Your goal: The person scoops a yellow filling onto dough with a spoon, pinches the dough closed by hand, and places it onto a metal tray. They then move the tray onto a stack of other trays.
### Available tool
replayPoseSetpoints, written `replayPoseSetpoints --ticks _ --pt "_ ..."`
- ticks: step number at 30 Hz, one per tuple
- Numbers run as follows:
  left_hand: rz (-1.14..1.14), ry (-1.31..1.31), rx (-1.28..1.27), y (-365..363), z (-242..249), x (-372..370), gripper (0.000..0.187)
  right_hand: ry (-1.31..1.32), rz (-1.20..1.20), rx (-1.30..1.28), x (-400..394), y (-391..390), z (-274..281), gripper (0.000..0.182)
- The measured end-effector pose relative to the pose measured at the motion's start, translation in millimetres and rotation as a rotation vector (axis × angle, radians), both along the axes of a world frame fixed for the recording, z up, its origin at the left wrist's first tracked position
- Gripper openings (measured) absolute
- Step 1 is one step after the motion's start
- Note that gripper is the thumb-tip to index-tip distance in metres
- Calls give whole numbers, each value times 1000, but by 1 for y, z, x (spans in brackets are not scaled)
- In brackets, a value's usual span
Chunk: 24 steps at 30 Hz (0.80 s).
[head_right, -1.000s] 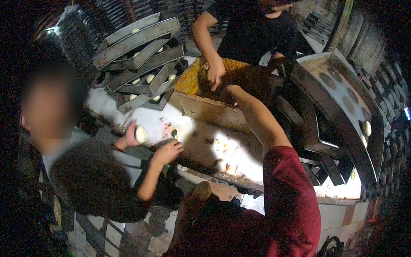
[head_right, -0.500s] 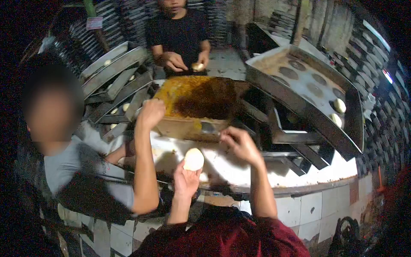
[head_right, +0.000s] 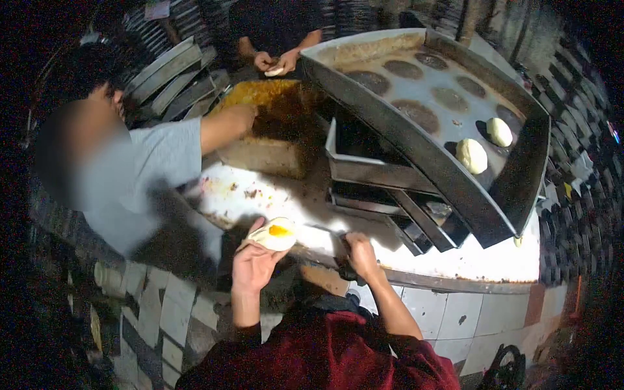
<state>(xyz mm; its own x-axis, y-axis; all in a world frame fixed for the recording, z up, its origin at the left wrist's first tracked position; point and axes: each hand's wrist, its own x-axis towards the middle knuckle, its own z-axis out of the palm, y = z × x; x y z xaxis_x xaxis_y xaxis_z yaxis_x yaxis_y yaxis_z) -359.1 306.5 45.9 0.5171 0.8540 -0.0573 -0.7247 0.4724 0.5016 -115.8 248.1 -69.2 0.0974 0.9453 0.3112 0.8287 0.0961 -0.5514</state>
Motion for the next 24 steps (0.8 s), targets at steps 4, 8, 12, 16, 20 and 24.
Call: replayPoseSetpoints --ticks 4,8,12,16,20,24 --pt "84 158 8 -57 -4 37 67 -313 -111 131 18 -21 -24 14" --pt "68 100 35 -93 -36 56 72 171 26 74 2 -62 45 13" --pt "-180 192 79 -130 -39 70 78 944 316 -298 12 -89 76 24" --pt "-397 353 69 -169 -34 81 76 998 574 -442 21 -138 92 25" --pt "-428 383 -123 -215 -47 95 65 1131 288 -331 21 -219 87 19" --pt "-520 201 -362 -260 -97 115 40 329 83 172 6 -312 82 18"
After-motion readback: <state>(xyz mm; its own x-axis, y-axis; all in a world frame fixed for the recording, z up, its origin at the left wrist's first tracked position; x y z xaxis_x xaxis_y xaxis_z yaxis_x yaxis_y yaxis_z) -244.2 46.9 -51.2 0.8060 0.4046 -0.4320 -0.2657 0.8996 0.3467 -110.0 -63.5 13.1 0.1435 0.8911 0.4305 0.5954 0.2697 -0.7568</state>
